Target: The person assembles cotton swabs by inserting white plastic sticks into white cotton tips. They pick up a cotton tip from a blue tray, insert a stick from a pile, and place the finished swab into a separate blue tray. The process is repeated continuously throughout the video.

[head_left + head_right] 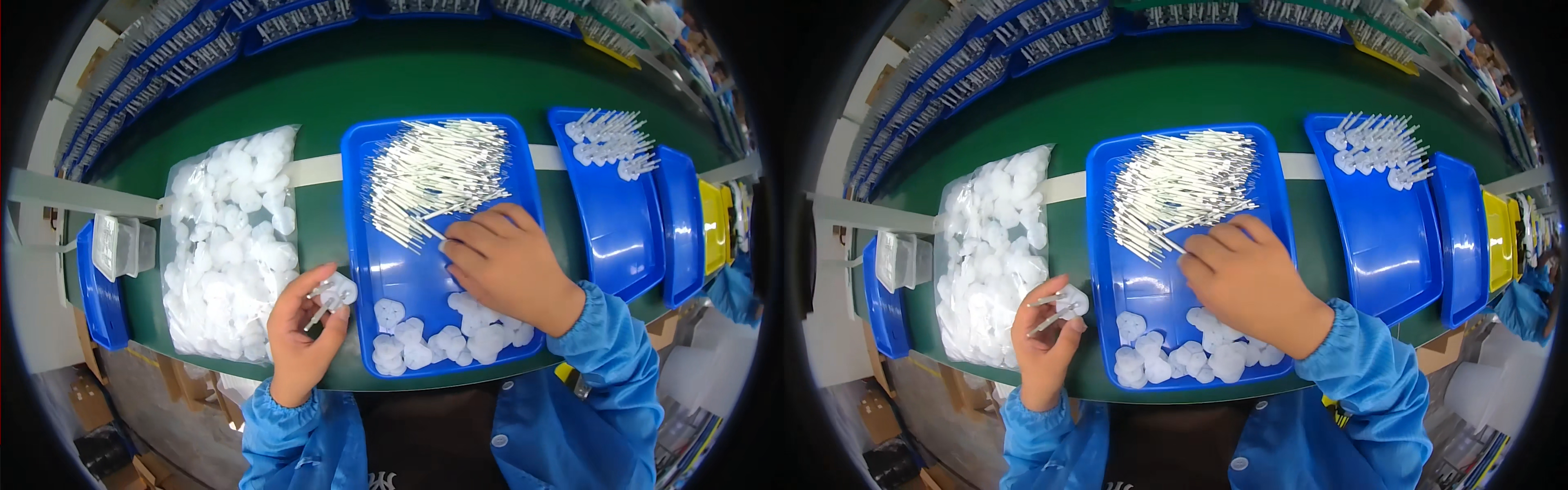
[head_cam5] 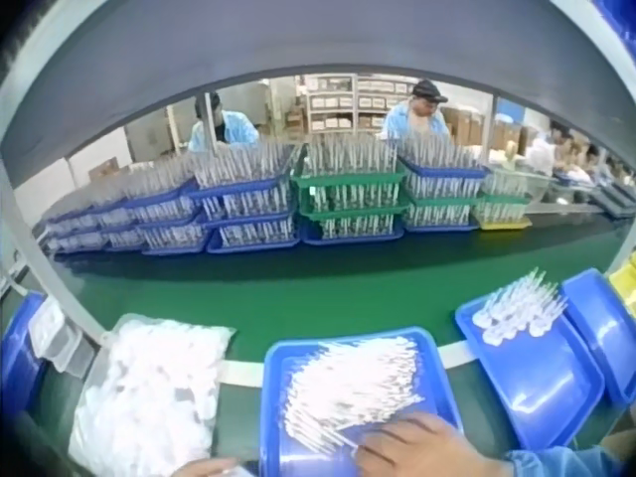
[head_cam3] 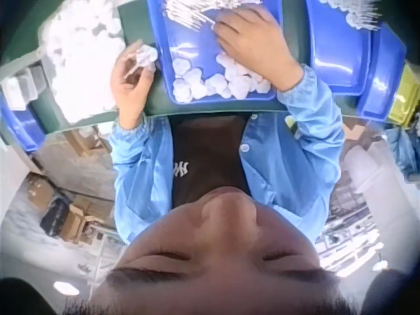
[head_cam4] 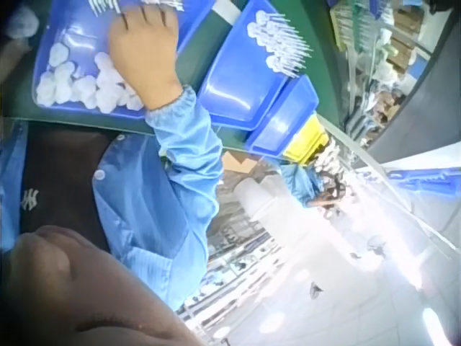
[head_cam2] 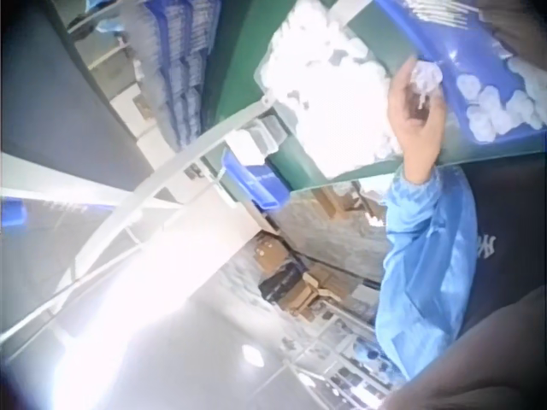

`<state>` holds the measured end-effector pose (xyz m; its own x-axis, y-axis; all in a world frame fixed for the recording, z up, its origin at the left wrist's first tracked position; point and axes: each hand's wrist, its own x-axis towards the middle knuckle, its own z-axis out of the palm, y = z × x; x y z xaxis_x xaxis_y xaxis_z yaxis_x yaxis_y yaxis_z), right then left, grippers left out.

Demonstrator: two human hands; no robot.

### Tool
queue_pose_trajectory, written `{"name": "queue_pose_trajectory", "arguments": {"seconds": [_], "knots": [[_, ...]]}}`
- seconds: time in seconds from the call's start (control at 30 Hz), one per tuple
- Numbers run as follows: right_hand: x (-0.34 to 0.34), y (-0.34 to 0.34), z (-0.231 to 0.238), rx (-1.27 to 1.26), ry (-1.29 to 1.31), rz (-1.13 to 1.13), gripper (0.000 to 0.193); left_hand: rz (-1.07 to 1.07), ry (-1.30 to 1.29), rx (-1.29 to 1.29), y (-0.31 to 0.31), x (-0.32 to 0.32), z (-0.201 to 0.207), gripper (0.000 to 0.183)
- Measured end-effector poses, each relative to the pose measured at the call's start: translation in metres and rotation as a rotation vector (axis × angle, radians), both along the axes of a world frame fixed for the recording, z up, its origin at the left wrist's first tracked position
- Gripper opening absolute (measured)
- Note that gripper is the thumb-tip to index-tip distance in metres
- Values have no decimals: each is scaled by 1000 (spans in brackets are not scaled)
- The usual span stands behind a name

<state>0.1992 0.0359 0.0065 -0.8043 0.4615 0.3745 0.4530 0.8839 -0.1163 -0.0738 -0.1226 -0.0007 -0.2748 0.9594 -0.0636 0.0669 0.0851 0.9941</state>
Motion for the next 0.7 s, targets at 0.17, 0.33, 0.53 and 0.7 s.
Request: {"name": "queue_pose_trajectory", "arguments": {"seconds": [0.17,0.33,0.53,0.7], "knots": [[-31,9,2,-70,76,-104,17,7,4,24,18,10,-1,55],[-47,20,-5,-194,19,-158,17,-41,107,56,33,11,-4,58],[-15,-2,23,-996,646,-79,17,-111,106,107,46,19,-2,59],[-7,-13,28,-1046,912,39,21,-146,193,138,52,29,3,59]]}}
